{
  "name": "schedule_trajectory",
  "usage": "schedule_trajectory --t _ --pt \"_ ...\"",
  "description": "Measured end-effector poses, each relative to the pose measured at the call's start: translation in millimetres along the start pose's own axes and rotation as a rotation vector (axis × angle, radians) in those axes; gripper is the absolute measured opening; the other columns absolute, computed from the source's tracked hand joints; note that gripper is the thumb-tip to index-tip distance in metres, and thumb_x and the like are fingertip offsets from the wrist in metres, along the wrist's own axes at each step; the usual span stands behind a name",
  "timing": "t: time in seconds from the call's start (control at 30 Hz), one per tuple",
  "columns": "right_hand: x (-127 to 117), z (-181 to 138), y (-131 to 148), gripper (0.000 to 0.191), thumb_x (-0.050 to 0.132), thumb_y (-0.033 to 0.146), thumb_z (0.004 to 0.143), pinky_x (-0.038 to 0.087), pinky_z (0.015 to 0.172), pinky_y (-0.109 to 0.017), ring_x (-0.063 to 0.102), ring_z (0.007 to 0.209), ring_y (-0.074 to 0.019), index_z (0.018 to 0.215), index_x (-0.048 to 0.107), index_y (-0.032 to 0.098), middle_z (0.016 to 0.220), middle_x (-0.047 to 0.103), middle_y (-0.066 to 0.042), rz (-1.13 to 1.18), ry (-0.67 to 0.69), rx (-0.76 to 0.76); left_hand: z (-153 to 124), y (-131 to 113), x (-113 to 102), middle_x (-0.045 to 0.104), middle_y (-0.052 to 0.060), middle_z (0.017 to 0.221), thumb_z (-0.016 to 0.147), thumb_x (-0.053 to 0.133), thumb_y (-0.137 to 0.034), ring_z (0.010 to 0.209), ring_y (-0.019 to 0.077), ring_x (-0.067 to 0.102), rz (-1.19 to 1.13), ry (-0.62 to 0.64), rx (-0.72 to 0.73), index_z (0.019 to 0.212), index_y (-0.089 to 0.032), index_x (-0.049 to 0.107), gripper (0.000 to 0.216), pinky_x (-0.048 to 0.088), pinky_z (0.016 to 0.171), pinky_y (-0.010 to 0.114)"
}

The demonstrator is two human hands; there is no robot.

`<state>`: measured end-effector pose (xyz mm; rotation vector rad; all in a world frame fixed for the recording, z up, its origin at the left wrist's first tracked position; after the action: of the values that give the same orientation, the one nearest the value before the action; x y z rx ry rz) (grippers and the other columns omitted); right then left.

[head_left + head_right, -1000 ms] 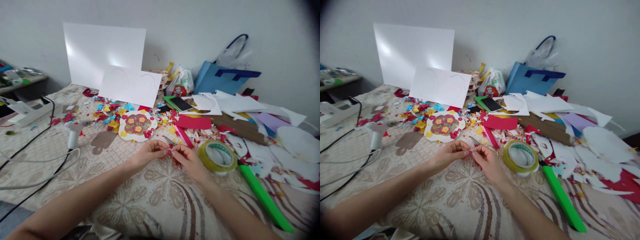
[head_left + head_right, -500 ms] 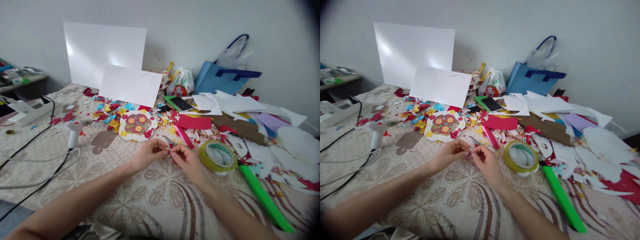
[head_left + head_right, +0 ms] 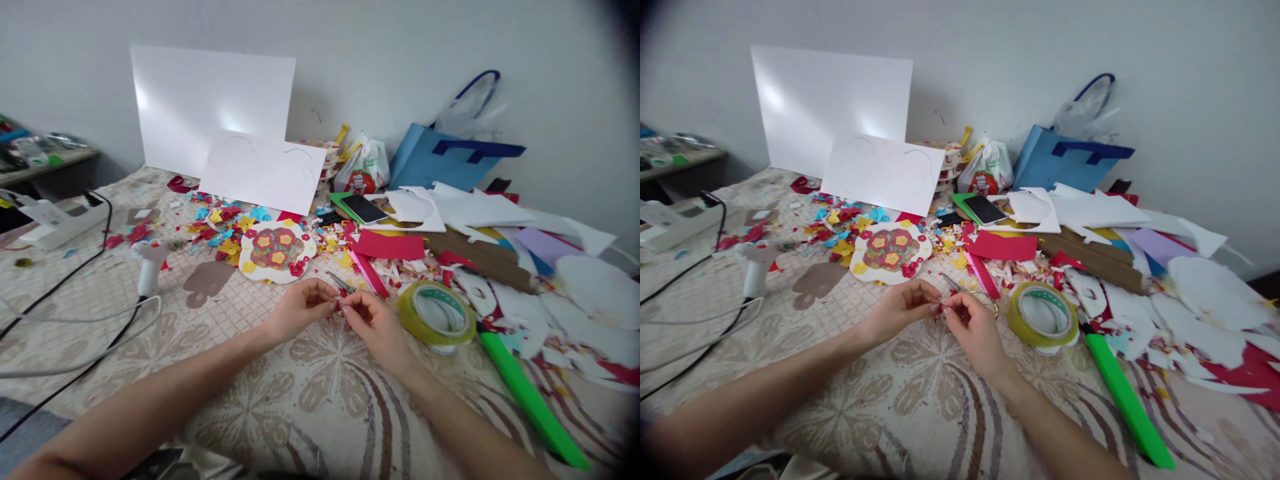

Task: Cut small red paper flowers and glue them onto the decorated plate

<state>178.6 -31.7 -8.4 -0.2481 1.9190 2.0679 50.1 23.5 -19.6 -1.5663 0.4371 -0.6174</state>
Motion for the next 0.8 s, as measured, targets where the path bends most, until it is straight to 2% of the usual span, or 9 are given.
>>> schedule_trajectory --t 0.13,0.27,0.4,0.53,0.67,0.8 --pt "2.4 2.3 -13.4 0.013 0.055 0.032 0.082 0.033 0.043 -0.020 0.043 0.044 -0.0082 0.082 0.055 0.019 0.056 0.054 0.004 0.207 0.040 0.147 1.4 3.7 -3.6 0.064 0.002 0.076 0.068 0.074 -0.025 0.067 0.0097 0.060 -0.096 -0.028 -0.093 0.087 -0.012 0.059 0.028 0.047 0.066 0.024" --pt "6.2 2.7 -21.0 0.016 0.060 0.033 0.078 0.029 0.039 -0.018 0.041 0.042 -0.0071 0.076 0.054 0.019 0.051 0.053 0.005 0.415 0.030 0.241 0.3 6.0 -0.7 0.064 0.000 0.072 0.067 0.075 -0.024 0.065 0.0091 0.060 -0.253 0.015 -0.177 0.088 -0.013 0.059 0.028 0.048 0.066 0.024" --pt "8.2 1.7 -19.9 0.019 0.062 0.035 0.076 0.029 0.039 -0.017 0.042 0.042 -0.0069 0.076 0.054 0.018 0.051 0.053 0.005 0.459 0.032 0.270 -0.2 5.2 0.6 0.063 0.000 0.071 0.066 0.075 -0.025 0.065 0.0087 0.060 -0.276 0.030 -0.187 0.088 -0.013 0.059 0.029 0.048 0.066 0.023" --pt "3.1 2.4 -17.7 0.022 0.061 0.039 0.078 0.031 0.040 -0.019 0.042 0.043 -0.0075 0.079 0.055 0.018 0.052 0.054 0.005 0.370 0.027 0.231 8.2 -8.2 -20.4 0.064 0.001 0.073 0.068 0.072 -0.026 0.065 0.0100 0.060 -0.060 -0.057 -0.073 0.086 -0.013 0.059 0.026 0.048 0.066 0.025" --pt "-2.4 3.6 -15.5 0.024 0.059 0.042 0.080 0.032 0.041 -0.019 0.046 0.046 -0.0090 0.079 0.054 0.018 0.055 0.053 0.004 0.334 0.022 0.197 17.5 -37.4 -61.0 0.065 0.002 0.075 0.073 0.065 -0.023 0.065 0.0105 0.059 0.323 -0.271 0.170 0.083 -0.014 0.063 0.014 0.047 0.065 0.024" --pt "-4.8 3.9 -14.2 0.027 0.060 0.045 0.078 0.033 0.042 -0.020 0.049 0.049 -0.0109 0.080 0.054 0.019 0.057 0.053 0.003 0.286 0.020 0.183 21.9 -46.3 -81.3 0.067 0.002 0.073 0.072 0.059 -0.016 0.065 0.0120 0.059 0.686 -0.338 0.179 0.078 -0.015 0.067 0.010 0.046 0.064 0.024"
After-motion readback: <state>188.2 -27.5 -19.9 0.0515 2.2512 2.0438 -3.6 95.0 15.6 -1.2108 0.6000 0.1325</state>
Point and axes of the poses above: each hand's wrist, its own z-axis towards the middle knuckle, its own x-axis out of the palm, y = z × x, the point moved 6 cm from there along z, towards the middle knuckle
